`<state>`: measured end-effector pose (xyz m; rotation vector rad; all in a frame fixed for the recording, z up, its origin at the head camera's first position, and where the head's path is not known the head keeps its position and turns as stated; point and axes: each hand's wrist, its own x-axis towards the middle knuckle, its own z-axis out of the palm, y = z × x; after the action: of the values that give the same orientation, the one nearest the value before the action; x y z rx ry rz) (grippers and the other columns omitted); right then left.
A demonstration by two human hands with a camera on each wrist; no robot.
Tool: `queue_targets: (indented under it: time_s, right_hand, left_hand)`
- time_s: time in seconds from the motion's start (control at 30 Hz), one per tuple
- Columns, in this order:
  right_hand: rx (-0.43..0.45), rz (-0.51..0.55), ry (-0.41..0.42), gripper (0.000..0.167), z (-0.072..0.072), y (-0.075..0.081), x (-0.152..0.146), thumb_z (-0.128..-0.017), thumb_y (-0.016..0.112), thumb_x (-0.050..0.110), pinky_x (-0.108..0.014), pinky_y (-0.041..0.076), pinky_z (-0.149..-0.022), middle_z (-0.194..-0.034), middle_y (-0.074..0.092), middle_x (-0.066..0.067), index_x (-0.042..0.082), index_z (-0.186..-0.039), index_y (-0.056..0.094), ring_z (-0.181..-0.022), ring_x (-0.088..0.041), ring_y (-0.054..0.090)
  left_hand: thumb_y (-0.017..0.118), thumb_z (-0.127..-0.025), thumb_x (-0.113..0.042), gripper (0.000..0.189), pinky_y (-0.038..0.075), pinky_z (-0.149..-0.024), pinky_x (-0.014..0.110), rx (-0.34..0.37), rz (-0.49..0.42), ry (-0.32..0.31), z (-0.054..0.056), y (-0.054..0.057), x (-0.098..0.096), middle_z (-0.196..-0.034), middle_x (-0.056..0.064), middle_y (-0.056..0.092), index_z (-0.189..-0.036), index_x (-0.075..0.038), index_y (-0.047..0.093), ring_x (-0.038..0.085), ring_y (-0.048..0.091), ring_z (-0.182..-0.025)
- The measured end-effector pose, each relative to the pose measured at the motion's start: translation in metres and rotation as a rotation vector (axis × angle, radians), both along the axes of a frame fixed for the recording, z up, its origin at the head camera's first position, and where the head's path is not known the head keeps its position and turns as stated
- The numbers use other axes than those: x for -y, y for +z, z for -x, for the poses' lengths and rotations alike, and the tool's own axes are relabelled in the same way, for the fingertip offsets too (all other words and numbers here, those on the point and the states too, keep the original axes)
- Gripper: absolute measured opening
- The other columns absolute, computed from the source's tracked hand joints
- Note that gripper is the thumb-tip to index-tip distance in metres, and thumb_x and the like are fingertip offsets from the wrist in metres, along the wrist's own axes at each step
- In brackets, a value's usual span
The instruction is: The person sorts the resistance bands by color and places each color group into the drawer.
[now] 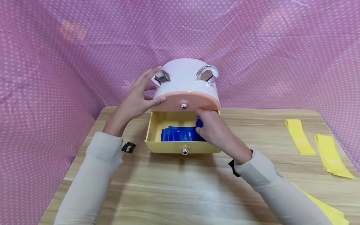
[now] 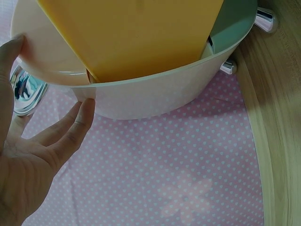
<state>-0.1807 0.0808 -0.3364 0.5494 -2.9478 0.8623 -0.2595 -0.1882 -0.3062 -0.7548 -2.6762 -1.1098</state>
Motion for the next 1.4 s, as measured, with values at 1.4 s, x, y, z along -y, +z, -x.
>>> queue_targets:
  time_s: [1.4]
  right_hand:
    - [-0.546,0.371,0.201,0.026,-0.074,-0.020,-0.021,-0.081,0.083,-0.007,-0.028,0.066,-0.070,-0.098,0.076,-0.009,0.000,-0.104,0.073,-0.086,-0.019,0.072]
  left_hand:
    - [0.083,-0.092,-0.032,0.093,0.065,-0.097,0.047,0.001,0.004,0.002,0.001,0.000,0.000,-0.170,0.000,0.027,-0.165,-0.041,0.028,0.037,0.059,-0.135]
